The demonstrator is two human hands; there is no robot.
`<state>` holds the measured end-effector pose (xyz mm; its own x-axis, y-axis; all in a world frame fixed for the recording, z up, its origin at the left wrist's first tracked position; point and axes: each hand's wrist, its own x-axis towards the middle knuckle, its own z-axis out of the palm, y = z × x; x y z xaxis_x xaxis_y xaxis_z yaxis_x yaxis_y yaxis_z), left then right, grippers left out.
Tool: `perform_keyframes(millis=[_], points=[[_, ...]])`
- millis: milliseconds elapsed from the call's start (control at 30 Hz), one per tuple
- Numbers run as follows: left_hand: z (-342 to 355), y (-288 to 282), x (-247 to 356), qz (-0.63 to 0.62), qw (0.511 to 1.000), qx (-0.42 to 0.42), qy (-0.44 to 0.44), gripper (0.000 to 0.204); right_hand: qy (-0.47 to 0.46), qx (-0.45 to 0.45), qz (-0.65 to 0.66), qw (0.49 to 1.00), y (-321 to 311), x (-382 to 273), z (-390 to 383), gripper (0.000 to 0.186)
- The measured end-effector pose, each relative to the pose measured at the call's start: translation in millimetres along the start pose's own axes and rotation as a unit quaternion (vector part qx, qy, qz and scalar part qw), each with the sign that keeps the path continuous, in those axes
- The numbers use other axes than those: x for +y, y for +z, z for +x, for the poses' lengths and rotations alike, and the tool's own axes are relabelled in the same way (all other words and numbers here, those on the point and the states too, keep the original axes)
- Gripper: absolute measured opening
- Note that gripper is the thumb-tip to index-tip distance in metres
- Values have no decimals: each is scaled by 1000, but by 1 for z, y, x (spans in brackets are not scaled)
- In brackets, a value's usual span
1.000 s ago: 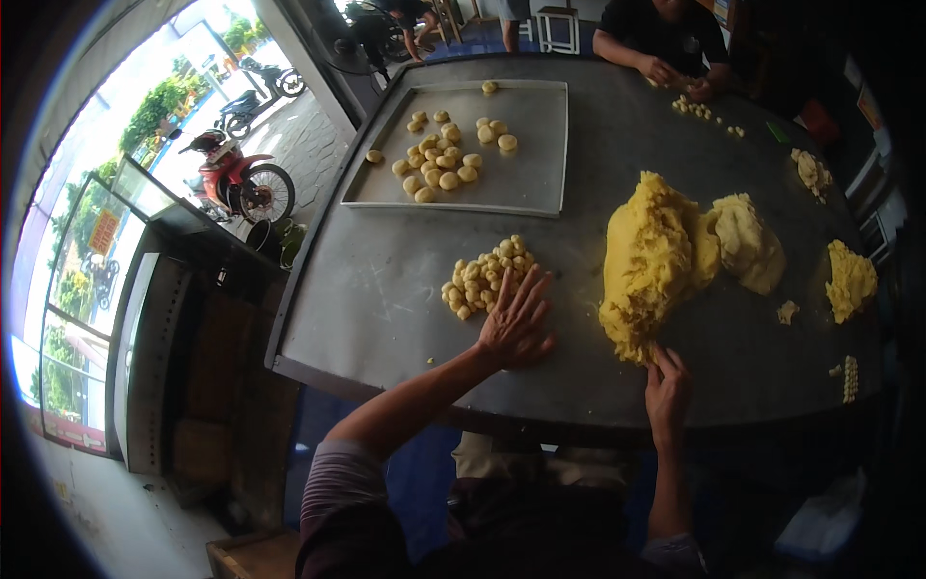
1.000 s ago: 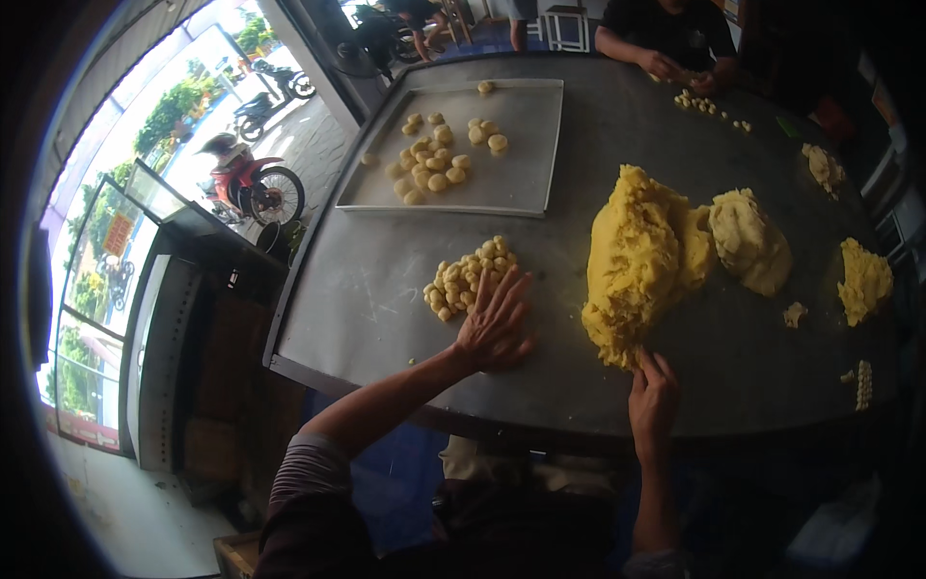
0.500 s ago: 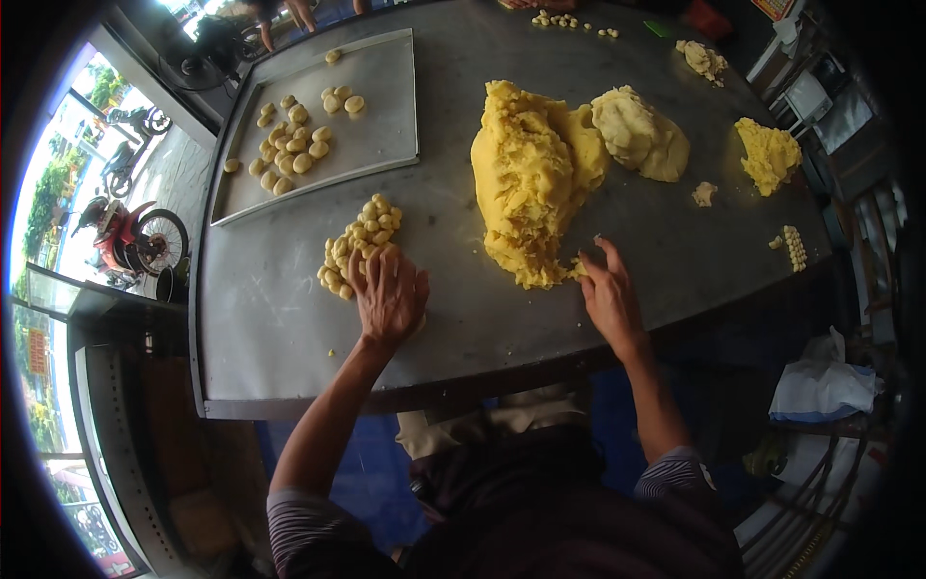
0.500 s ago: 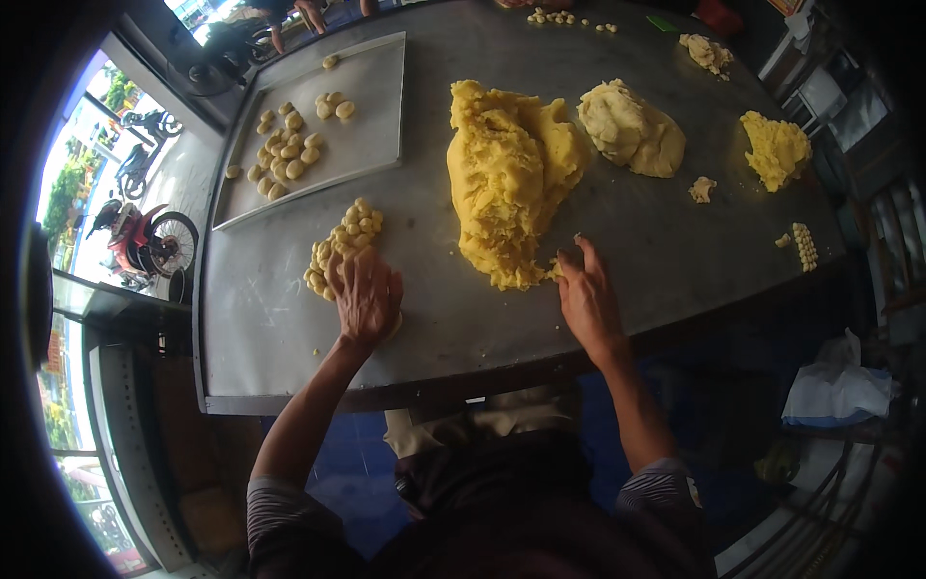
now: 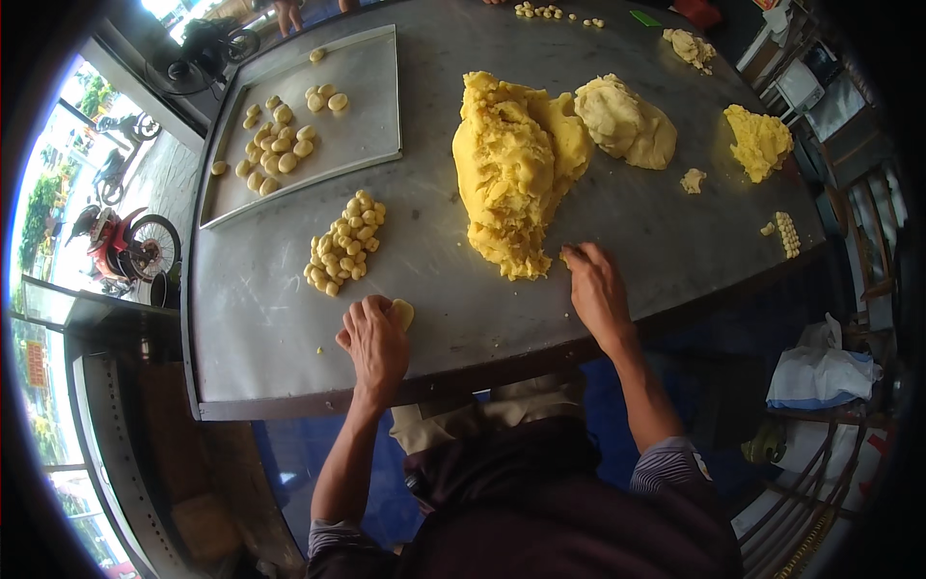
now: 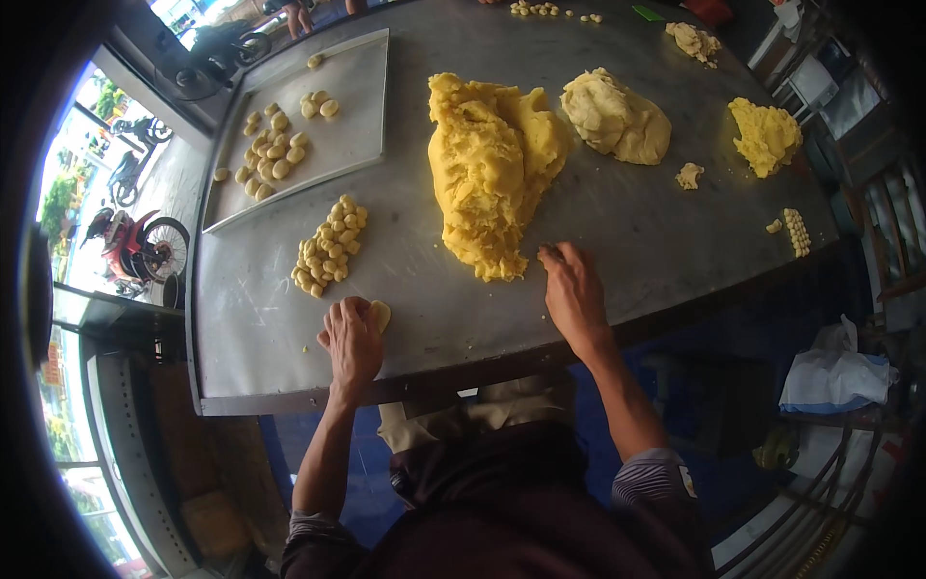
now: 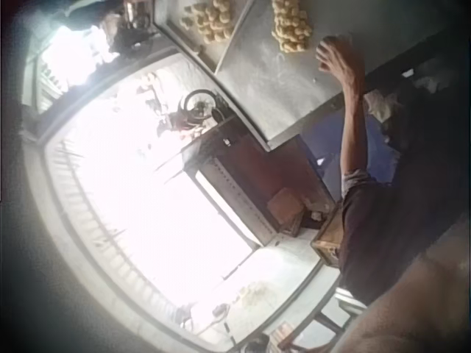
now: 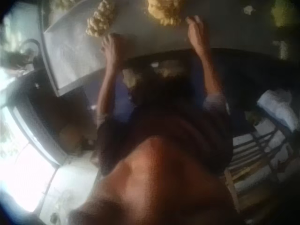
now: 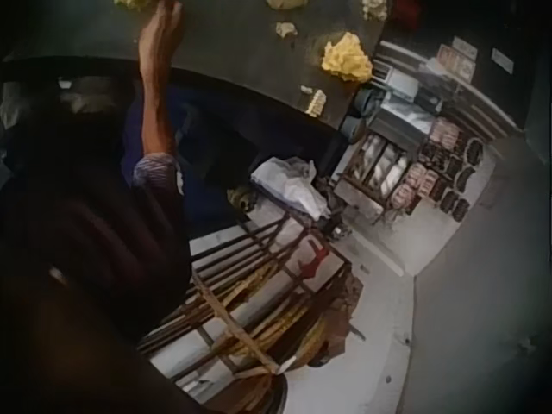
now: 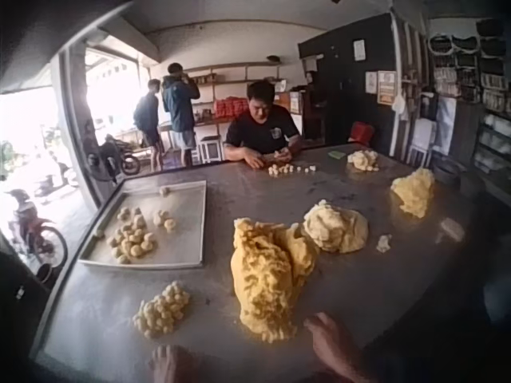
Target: The person takes small pieces of yellow dough from a large pile, rolls them into balls between their palms, and places them onto a metal baking tray.
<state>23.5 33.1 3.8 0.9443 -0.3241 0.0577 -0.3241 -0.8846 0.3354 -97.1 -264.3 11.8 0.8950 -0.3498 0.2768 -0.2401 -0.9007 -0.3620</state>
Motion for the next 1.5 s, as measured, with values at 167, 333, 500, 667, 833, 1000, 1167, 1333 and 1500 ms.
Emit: perform_keyframes(millis=[167,333,500,667,833,1000,1167,1333,1500], points=[[-4,6,1,-270,960,76,-12,15,-33,-71,89,993,-8,16,6,42],[-9,15,41,-435,897,12,-76,29,1,-72,327,942,-11,-57,-21,55],[-21,31,74,-588,805,-36,-67,32,-14,1,299,954,26,-100,-28,50],[7,3,62,-508,847,-148,-57,21,-70,-20,310,948,13,-104,-13,41],[1,30,45,-373,926,-18,62,18,-133,-91,359,919,13,-111,-5,40],[-7,36,54,-263,961,-54,59,23,-34,-61,363,929,33,-107,-11,28],[-7,36,46,-364,925,-65,86,26,-101,-13,267,958,21,-130,-18,28],[0,24,43,-423,884,-98,171,31,44,-204,404,891,14,-96,14,52],[-1,34,46,-432,877,-95,186,30,91,-237,460,851,60,-75,12,61]])
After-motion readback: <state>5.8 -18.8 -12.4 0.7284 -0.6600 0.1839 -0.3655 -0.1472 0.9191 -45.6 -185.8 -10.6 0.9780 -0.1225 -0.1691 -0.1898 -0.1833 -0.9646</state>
